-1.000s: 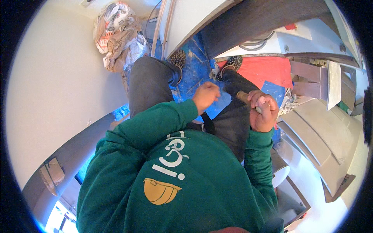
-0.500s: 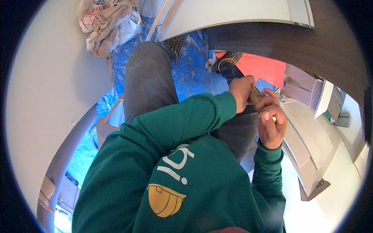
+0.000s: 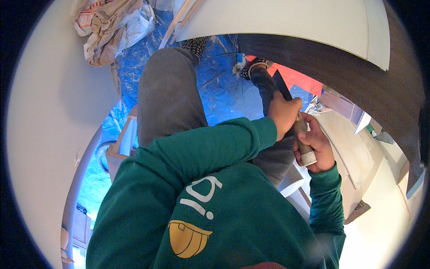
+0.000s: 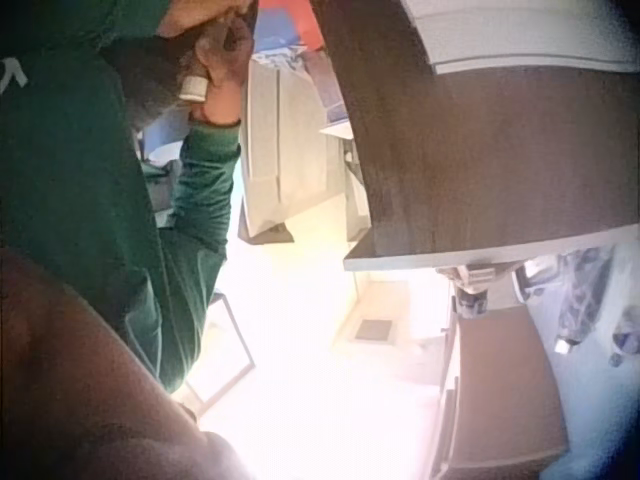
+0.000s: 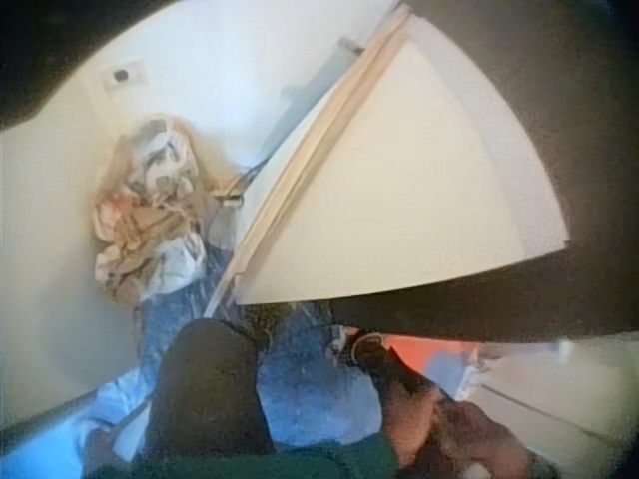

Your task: The person uses a chisel to trim and smooth the edge of a curved wooden piece. They repeatedly scrape along the edge, occasionally pausing to wipe away wood shavings with their hand. The work is performed in a confined space with protective blue sheeting on the floor.

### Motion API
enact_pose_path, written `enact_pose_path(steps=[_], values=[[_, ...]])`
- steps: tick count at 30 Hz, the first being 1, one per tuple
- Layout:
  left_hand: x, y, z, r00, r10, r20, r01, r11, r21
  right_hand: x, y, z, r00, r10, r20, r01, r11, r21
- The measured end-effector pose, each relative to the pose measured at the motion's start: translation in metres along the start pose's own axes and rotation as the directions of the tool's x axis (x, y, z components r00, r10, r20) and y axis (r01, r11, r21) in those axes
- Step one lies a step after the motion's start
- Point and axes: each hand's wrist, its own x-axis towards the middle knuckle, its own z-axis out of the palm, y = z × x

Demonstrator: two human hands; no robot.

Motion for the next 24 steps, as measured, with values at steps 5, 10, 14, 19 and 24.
enact_pose_path(steps=[5, 10, 14, 19, 24], values=[[0.02, -0.009, 0.003, 1.0, -0.012, 0.026, 0.018, 0.973, -0.229, 0.006, -0.005, -0.002, 1.0, 0.0, 0.031, -0.004, 0.991, 0.131], [0.03, -0.004, 0.001, 0.986, -0.142, 0.086, 0.163, 0.923, -0.35, 0.016, 0.001, 0.009, 0.999, -0.047, 0.003, 0.046, 0.993, 0.105], [0.043, -0.001, 0.006, 0.98, -0.186, 0.066, 0.196, 0.881, -0.431, 0.02, -0.01, 0.019, 1.0, -0.004, 0.019, 0.002, 0.992, 0.126], [0.066, -0.012, 0.011, 0.98, -0.19, 0.056, 0.194, 0.863, -0.466, 0.021, -0.021, 0.031, 0.996, 0.04, -0.082, -0.03, 0.993, 0.116], [0.058, 0.005, 0.02, 0.97, -0.236, 0.064, 0.238, 0.853, -0.464, 0.019, -0.033, 0.029, 0.991, 0.042, -0.128, -0.032, 0.996, 0.082]])
